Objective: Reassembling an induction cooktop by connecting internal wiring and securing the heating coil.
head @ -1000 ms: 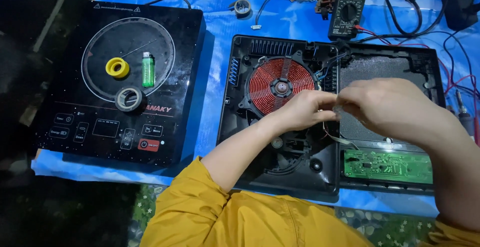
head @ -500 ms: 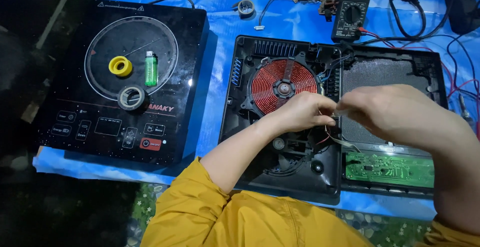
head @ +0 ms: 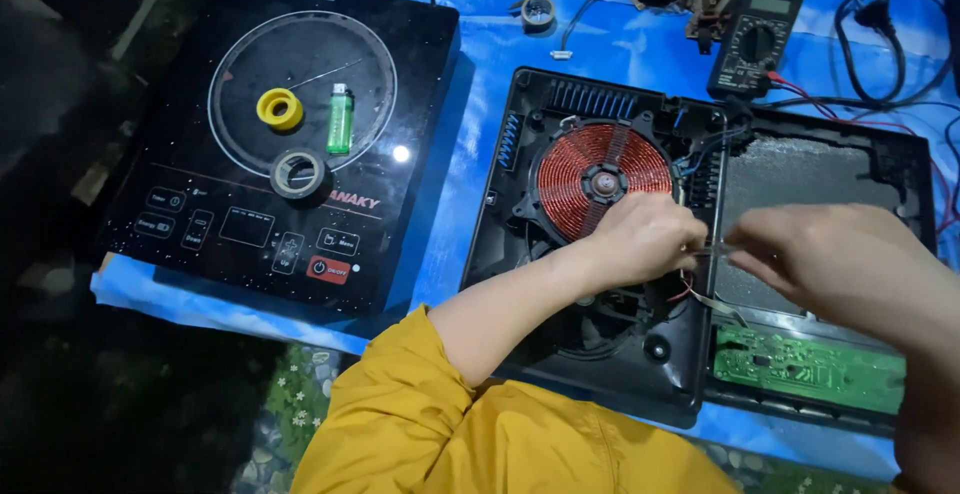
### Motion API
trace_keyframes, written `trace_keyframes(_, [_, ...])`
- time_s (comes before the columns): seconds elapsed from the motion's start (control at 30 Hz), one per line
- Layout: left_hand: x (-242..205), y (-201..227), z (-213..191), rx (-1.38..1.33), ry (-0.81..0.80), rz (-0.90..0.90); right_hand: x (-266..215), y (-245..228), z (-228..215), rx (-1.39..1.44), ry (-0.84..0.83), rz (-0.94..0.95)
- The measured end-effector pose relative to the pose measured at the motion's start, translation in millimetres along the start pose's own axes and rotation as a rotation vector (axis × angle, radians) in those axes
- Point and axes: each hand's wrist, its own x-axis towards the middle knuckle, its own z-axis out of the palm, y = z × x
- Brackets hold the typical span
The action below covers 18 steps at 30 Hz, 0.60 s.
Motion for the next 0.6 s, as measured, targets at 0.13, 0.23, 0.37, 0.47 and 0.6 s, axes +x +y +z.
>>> trace_keyframes(0.13, [-9,-16,28,0.178,-0.033,-0.003,2,13,19,0.138,0.093,-0.107])
trace_keyframes(0.23, [-9,-10,25,0.208,0.003,0.016,4,16,23,0.132,0.146,-0.150])
trace_keyframes(0.37, [-11,-16,29,0.189,0.003,-0.002,7,18,26,0.125,0.158,-0.159])
trace_keyframes(0.47, [-6,-10,15,0.147,-0.155,-0.060,6,20,27,0.122,0.161,-0.159])
trace_keyframes(0.6, [-1,-12,2,0.020,-0.360,-0.126,6,23,32,0.118,0.144,-0.105])
